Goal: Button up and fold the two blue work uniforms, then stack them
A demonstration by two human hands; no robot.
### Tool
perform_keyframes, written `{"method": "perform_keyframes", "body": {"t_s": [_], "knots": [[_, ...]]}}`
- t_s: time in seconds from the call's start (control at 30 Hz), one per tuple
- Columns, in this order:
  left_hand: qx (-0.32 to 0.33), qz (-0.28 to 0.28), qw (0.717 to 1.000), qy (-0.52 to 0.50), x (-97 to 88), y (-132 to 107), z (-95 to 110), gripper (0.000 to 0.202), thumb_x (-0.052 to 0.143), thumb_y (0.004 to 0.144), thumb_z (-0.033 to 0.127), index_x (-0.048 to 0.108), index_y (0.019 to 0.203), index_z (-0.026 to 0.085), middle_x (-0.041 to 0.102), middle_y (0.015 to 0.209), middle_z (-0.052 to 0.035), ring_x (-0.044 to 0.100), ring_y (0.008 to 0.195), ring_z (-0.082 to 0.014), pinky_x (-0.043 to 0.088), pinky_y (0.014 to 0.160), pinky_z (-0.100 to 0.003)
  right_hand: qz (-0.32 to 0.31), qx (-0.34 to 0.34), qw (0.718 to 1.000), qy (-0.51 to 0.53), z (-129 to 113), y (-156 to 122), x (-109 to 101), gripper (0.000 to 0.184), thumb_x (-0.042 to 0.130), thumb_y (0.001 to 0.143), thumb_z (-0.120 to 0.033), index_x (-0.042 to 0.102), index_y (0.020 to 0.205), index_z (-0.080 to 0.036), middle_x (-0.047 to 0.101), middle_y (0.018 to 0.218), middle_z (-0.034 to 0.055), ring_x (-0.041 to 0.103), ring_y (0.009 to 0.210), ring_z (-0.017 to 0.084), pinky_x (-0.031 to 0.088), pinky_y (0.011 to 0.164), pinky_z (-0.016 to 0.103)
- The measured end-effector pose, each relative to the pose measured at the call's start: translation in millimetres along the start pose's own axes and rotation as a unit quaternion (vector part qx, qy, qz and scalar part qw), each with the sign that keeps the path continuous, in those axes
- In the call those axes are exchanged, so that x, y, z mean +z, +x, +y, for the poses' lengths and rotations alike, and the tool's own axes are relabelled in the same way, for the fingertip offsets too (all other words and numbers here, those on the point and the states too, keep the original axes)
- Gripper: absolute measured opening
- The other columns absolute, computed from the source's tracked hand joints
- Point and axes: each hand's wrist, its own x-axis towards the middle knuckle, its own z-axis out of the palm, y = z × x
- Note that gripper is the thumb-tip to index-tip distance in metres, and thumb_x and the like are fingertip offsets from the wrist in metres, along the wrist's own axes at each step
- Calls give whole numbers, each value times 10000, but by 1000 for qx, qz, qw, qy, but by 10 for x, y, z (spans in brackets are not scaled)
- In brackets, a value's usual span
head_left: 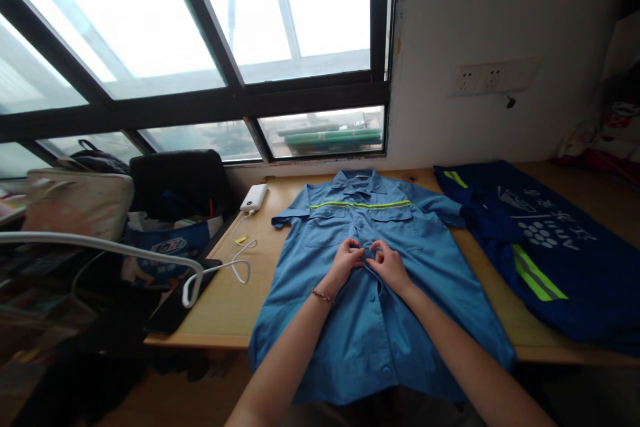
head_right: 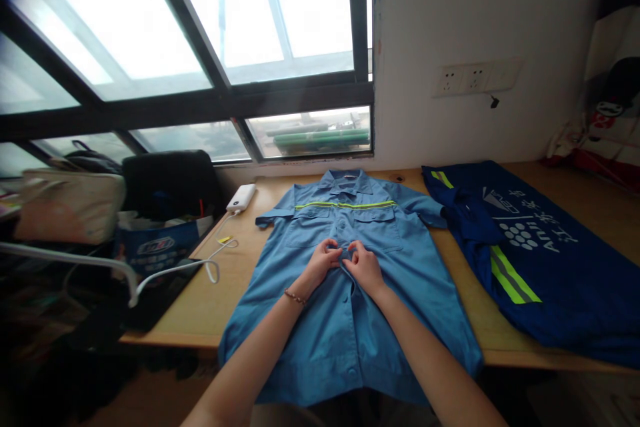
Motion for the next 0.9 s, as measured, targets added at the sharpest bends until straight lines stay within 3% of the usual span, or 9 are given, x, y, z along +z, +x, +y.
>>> {"method": "perform_keyframes", "body": {"t_s": [0.2, 0.47, 0.77, 0.9], "knots": [[-25, -7, 999, -40, -38, 27, -11, 427, 733, 517, 200, 427, 812, 169, 423, 487, 95, 465, 430, -65, 450, 491, -214, 2, -22, 999, -28, -1, -3, -3, 240, 550, 695, -255, 554, 925, -189, 468, 495, -67, 479, 471, 104, 336, 505, 198], [0, -30, 998, -55, -28, -6, -18, 402, 688, 523, 124, 412, 810, 174, 492, 557, 68, 510, 488, -66, 428, 515, -184, 5, -26, 998, -61, 9, -13, 12, 287, 535, 730, -294, 567, 996, -192, 497, 514, -51, 495, 490, 112, 353, 522, 202], [15, -53, 998, -26, -16, -22, 20, 409, 657, 501, 107, 398, 810, 175, 548, 555, 46, 475, 434, -60, 342, 453, -158, -51, -6, 980, -193, -14, -29, -45, 403, 464, 788, -384, 531, 1164, -258, 619, 607, -7, 556, 554, 138, 340, 528, 218], [29, -59, 998, -7, 15, -32, 23, 407, 628, 486, 75, 391, 800, 176, 556, 529, 50, 446, 403, -55, 301, 427, -149, -70, 0, 974, -217, -40, -28, -63, 351, 453, 786, -410, 586, 1086, -287, 634, 618, -4, 579, 586, 150, 328, 516, 221]]}}
